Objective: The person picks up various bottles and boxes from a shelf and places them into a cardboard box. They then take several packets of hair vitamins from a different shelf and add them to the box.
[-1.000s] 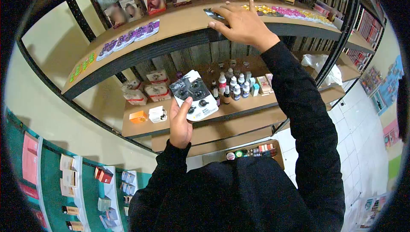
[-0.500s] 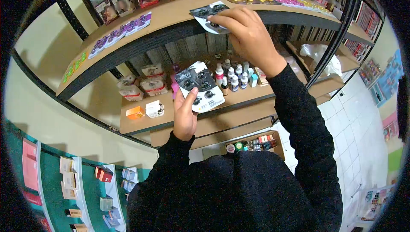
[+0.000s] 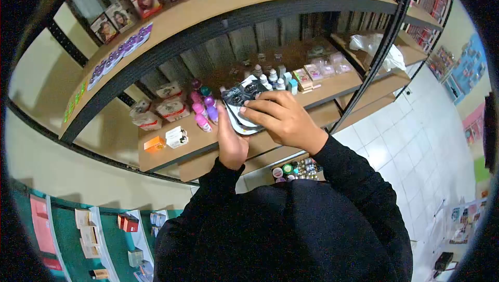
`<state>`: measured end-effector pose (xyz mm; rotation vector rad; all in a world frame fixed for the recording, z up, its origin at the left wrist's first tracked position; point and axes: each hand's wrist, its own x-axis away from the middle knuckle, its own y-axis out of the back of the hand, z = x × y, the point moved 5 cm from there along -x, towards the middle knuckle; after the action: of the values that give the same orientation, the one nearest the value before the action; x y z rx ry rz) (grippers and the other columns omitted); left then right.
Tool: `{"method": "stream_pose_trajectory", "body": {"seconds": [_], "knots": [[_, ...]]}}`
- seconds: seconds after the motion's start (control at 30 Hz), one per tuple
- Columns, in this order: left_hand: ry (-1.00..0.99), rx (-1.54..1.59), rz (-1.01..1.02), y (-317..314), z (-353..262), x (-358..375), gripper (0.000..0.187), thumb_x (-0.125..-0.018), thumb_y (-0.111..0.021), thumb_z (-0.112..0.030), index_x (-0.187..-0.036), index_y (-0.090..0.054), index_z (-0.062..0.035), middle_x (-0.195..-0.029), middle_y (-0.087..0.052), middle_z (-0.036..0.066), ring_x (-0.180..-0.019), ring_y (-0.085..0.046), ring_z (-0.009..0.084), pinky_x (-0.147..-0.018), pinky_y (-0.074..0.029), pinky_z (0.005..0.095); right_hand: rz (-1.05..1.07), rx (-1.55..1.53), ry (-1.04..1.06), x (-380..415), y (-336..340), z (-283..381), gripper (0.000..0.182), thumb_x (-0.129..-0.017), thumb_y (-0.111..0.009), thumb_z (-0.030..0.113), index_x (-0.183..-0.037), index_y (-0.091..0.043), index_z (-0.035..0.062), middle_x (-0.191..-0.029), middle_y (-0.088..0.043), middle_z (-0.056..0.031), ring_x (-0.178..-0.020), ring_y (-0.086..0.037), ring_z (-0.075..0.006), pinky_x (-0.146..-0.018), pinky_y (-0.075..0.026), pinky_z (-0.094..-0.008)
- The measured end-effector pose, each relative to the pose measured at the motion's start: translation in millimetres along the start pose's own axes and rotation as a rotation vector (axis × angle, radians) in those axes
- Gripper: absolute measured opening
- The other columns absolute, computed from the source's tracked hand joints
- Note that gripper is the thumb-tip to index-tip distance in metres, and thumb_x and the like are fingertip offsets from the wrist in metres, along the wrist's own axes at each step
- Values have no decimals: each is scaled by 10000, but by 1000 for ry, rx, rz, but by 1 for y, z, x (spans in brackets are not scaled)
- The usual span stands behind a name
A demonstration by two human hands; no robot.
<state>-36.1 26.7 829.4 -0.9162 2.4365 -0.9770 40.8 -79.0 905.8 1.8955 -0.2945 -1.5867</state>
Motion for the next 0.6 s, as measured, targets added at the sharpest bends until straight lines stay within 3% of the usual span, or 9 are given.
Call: {"method": "stream_pose_trajectory", "body": {"seconds": [0.1, 0.17, 0.2, 0.27, 0.4, 0.43, 0.5, 0.53, 0.6], "knots": [[80, -4, 37, 0, 20, -1, 473, -991, -303, -441, -1203, -497, -66, -1105, -595, 67, -1013, -598, 180, -852, -500, 338, 41, -91, -82, 22, -4, -1, 424, -708, -596, 84, -1132, -613, 74, -1138, -591, -67, -1009, -543, -269, -844, -452, -385], [104, -69, 26, 21, 44, -11, 412, -993, -352, -388, -1175, -517, -57, -1084, -604, 70, -999, -601, 179, -857, -492, 316, 58, -150, -122, 37, -4, -2, 444, -700, -581, 140, -1133, -588, 42, -1127, -580, -109, -1053, -529, -291, -898, -425, -427], [159, 56, 75, 16, 50, -11, 332, -986, -405, -293, -1160, -531, -39, -1078, -610, 72, -991, -598, 179, -877, -475, 310, 62, -164, -143, 43, 0, -1, 454, -692, -586, 148, -1133, -588, 42, -1134, -577, -115, -1064, -525, -297, -908, -421, -431], [103, -50, 11, 7, 60, -11, 318, -980, -406, -255, -1173, -522, -29, -1086, -608, 74, -993, -594, 182, -886, -471, 323, 89, -156, -196, 58, 10, -6, 450, -718, -604, 172, -1144, -576, 33, -1168, -558, -149, -1110, -503, -322, -943, -399, -438], [97, -205, 13, -15, 86, -5, 313, -923, -474, -140, -1211, -460, -17, -1091, -582, 74, -980, -583, 168, -870, -468, 314, -215, -280, -849, 121, 16, -46, 503, -841, -607, 244, -1264, -467, 11, -1195, -526, -203, -1137, -475, -342, -956, -378, -404], [113, -234, 30, -16, 98, -4, 331, -908, -497, -123, -1217, -441, -17, -1089, -572, 70, -969, -581, 160, -853, -472, 301, -235, -479, -1067, 149, 2, -57, 588, -859, -628, 301, -1312, -409, -3, -1203, -527, -199, -1097, -515, -267, -923, -407, -352], [122, -345, 121, -21, 126, -4, 346, -889, -514, -88, -1217, -436, -9, -1094, -568, 73, -950, -566, 145, -828, -461, 277, -165, -1028, -1408, 192, -15, -59, 592, -907, -588, 312, -1337, -374, -34, -1228, -509, -138, -1119, -497, -194, -958, -399, -305], [148, -403, 162, -24, 141, -2, 343, -881, -524, -70, -1208, -438, -12, -1089, -569, 74, -952, -567, 146, -829, -461, 276, -252, -1234, -1431, 195, -10, -52, 597, -913, -583, 321, -1343, -365, -32, -1227, -506, -127, -1113, -498, -169, -942, -404, -283], [207, -456, 208, -26, 174, 1, 344, -855, -553, -17, -1181, -444, -19, -1077, -573, 74, -953, -569, 146, -826, -462, 273, -367, -1336, -1551, 219, -7, -47, 544, -904, -600, 251, -1324, -391, -23, -1149, -554, -92, -1023, -547, -148, -862, -446, -253]]}}
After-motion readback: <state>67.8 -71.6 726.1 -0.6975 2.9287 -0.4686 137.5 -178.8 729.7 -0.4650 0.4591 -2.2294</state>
